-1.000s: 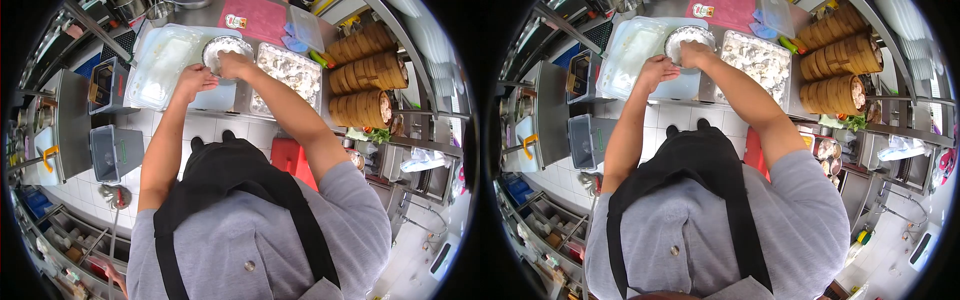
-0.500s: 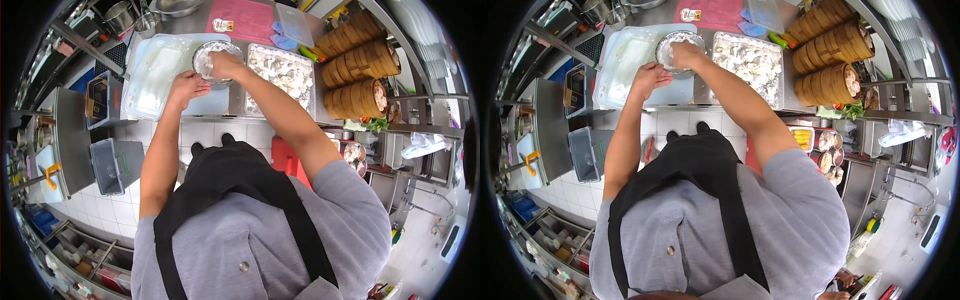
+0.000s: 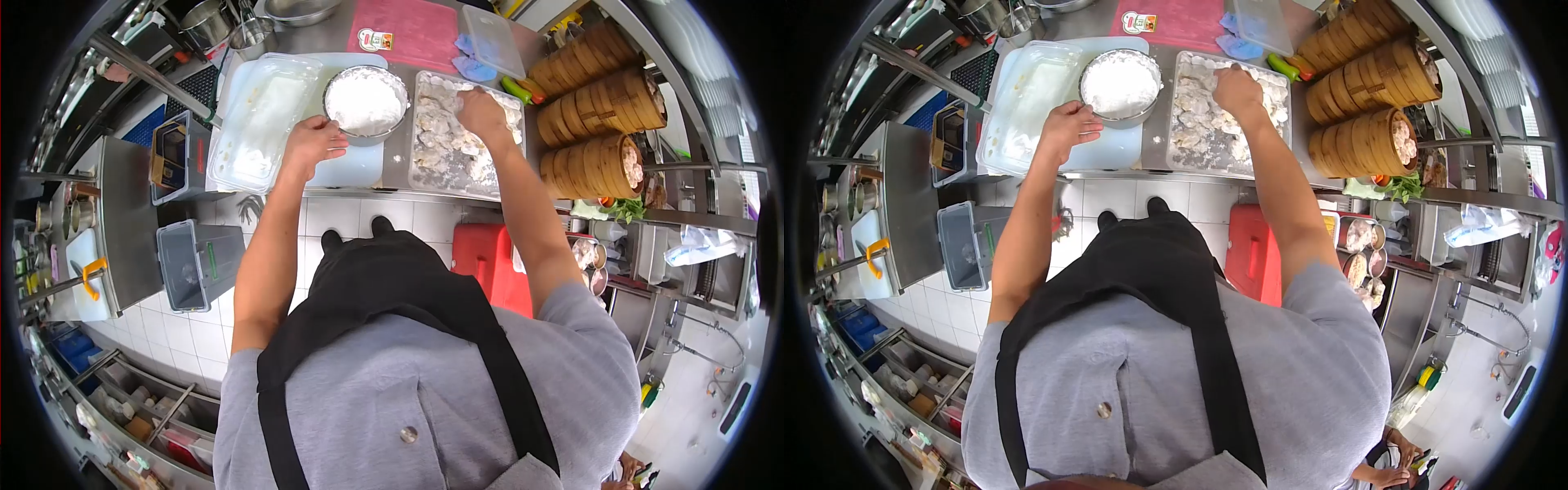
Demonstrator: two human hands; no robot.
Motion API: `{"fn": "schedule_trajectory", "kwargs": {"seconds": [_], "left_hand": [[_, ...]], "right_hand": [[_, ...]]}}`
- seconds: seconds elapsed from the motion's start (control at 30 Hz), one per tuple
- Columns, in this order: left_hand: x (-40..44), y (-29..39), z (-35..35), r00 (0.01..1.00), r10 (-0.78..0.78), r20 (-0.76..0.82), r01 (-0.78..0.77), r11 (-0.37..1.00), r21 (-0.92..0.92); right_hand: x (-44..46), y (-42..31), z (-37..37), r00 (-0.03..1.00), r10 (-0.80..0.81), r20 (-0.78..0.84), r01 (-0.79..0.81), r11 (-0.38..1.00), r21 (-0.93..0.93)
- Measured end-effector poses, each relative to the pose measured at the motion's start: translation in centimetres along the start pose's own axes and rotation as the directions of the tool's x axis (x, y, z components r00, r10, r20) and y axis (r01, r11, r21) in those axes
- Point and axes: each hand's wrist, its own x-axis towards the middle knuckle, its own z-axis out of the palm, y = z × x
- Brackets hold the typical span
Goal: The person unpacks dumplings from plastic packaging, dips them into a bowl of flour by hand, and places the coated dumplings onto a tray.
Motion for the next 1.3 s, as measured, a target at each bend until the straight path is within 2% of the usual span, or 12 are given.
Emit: {"fn": "schedule_trajectory", "kwargs": {"seconds": [0.07,0.13,0.2,0.37,0.53,0.6,0.93,1.0,1.13,1.2,1.27,1.3], "left_hand": [[-0.2,-0.6,0.0,0.997,0.043,-0.069,-0.039,0.997,0.071],[-0.3,-1.1,0.1,0.995,0.049,-0.084,-0.044,0.997,0.059],[-0.6,-1.3,0.2,0.994,0.054,-0.095,-0.050,0.998,0.048],[-1.1,-1.0,0.6,0.993,0.018,-0.118,-0.019,1.000,-0.005],[-1.1,-1.1,0.7,0.990,0.038,-0.137,-0.041,0.999,-0.024],[-1.0,-1.3,0.6,0.991,0.038,-0.125,-0.042,0.999,-0.030],[-0.7,-1.2,0.4,0.995,0.042,-0.095,-0.044,0.999,-0.023],[-0.7,-1.2,0.2,0.995,0.041,-0.095,-0.044,0.998,-0.034],[-0.6,-1.3,0.0,0.994,0.059,-0.089,-0.062,0.997,-0.037],[-0.3,-1.5,-0.1,0.992,0.063,-0.106,-0.069,0.996,-0.052],[-0.5,-1.4,-0.1,0.991,0.056,-0.119,-0.065,0.995,-0.077],[-0.6,-1.3,0.0,0.992,0.061,-0.115,-0.070,0.995,-0.075]], "right_hand": [[-0.9,-3.0,-2.9,0.997,0.046,-0.055,-0.045,0.999,0.021],[-1.5,-6.9,-5.6,0.986,-0.043,-0.163,0.091,0.950,0.299],[0.6,-10.2,-3.2,0.976,-0.218,0.002,0.194,0.874,0.445],[1.5,-18.4,-0.7,0.899,-0.392,0.196,0.329,0.899,0.290],[1.6,-17.4,-1.2,0.893,-0.400,0.207,0.305,0.874,0.378],[2.1,-17.1,-0.6,0.920,-0.371,0.131,0.289,0.863,0.414],[2.4,-18.6,0.0,0.873,-0.449,0.188,0.400,0.882,0.251],[2.7,-17.9,-0.2,0.885,-0.457,0.089,0.411,0.856,0.313],[4.1,-16.2,-2.4,0.901,-0.424,0.086,0.385,0.877,0.287],[4.6,-16.4,-2.5,0.894,-0.420,0.154,0.389,0.900,0.198],[4.1,-17.3,-2.1,0.844,-0.407,0.349,0.402,0.911,0.090],[3.3,-17.7,-1.7,0.831,-0.392,0.395,0.356,0.920,0.163]]}}
